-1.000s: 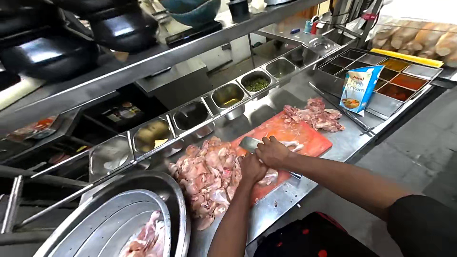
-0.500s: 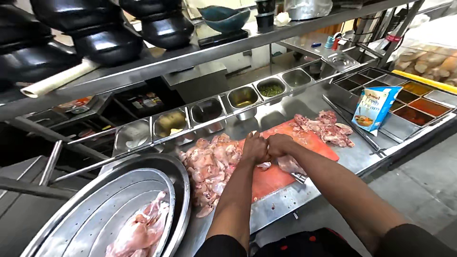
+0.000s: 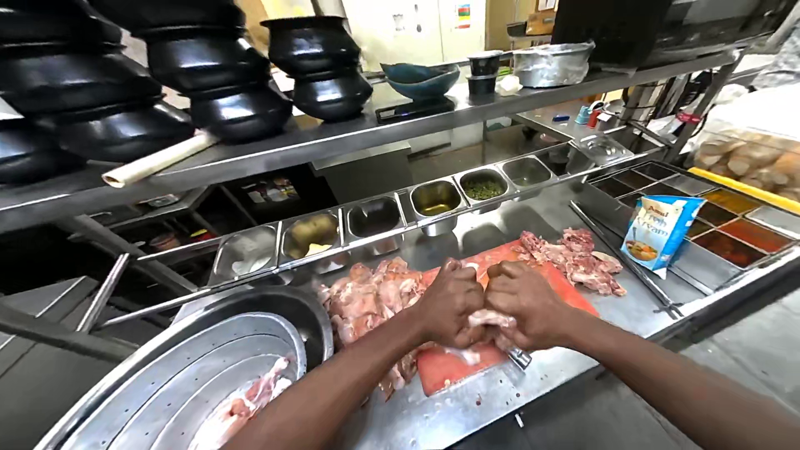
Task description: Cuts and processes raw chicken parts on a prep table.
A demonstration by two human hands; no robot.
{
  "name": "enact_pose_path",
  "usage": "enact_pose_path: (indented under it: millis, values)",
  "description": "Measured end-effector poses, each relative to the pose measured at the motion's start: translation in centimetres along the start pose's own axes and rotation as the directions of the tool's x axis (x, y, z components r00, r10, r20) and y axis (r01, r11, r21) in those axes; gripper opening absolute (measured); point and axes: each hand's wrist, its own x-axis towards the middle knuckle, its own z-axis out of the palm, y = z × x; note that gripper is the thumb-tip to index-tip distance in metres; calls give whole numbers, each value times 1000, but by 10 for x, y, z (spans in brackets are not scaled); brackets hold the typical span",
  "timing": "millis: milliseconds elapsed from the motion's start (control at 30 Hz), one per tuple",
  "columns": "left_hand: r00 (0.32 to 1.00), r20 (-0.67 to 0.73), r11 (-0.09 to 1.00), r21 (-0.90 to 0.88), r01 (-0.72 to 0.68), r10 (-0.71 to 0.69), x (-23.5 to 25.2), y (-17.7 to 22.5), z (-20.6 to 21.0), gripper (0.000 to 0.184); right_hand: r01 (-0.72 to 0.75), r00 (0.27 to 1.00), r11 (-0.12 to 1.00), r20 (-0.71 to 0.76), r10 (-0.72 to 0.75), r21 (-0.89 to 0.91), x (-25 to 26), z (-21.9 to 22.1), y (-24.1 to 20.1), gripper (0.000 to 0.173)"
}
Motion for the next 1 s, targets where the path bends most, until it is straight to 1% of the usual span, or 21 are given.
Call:
enact_pose_path:
  millis: [33,100,167,200,233,300,333,367,433,467,500,533,567,633,700,733,800,833,900,967,1000]
  values:
    - [997,40,998,-2,-58,58,0,7,-10,46,56,998,996,4,-56,63,-2,-4,-2,23]
    - [985,116,991,10,-130,128,1,14,-24,46,118,991,985,49,-124,124,-3,-7,-4,22]
    - [987,120,993,27,-113,109,-5,16,-24,46,110,987,987,104,-122,118,-9,-3,1,21]
    - [994,91,996,44,-73,69,-10,13,-21,48,85,991,989,96,-97,121,-13,-1,9,20]
    - [999,49,998,60,-16,13,-17,7,-18,49,43,997,988,51,-51,148,-17,2,20,21]
    - [992,-48,991,59,123,-120,-36,-5,-9,49,-130,986,948,-62,154,291,-35,5,46,25]
    - [977,-92,980,47,196,-191,-48,-9,-3,48,-237,948,897,-112,297,373,-47,7,58,26]
    - [959,-131,965,36,259,-253,-59,-12,4,46,-339,884,818,-139,446,464,-58,10,67,21]
    - [919,-197,938,-6,348,-342,-74,-12,18,43,-488,711,619,-132,691,616,-72,21,78,4]
    - [897,-231,924,-37,380,-378,-76,-10,23,42,-547,620,526,-107,777,651,-74,27,81,13]
    - [874,-263,912,-68,405,-408,-75,-9,27,39,-604,557,457,-63,828,653,-74,31,82,19]
    - [852,-291,900,-99,425,-435,-71,-7,30,36,-645,525,418,-27,851,639,-73,36,83,21]
    - [834,-310,889,-118,442,-456,-68,-5,32,34,-663,515,391,9,857,639,-73,42,82,20]
    - [823,-321,882,-113,458,-469,-62,-6,32,31,-666,470,281,96,877,691,-73,60,82,20]
    - [845,-318,896,-30,444,-430,-52,-8,27,34,-701,398,177,174,901,691,-80,76,84,22]
    - [869,-302,907,30,420,-392,-49,-9,21,39,-721,380,153,201,903,676,-87,81,87,23]
    - [905,-260,921,106,374,-338,-53,-11,3,45,-775,342,152,204,917,614,-105,86,96,24]
    - [902,-249,919,92,384,-352,-60,-11,-11,45,-814,299,144,193,935,563,-117,85,101,24]
    - [864,-265,898,-20,439,-428,-79,-21,-51,42,-879,158,69,152,976,471,-142,73,108,24]
    - [788,-348,861,-170,479,-508,-97,-40,-90,38,-889,32,-12,88,996,459,-155,59,105,24]
    - [756,-374,843,-214,494,-537,-101,-50,-106,38,-882,-2,-35,70,998,471,-156,54,101,23]
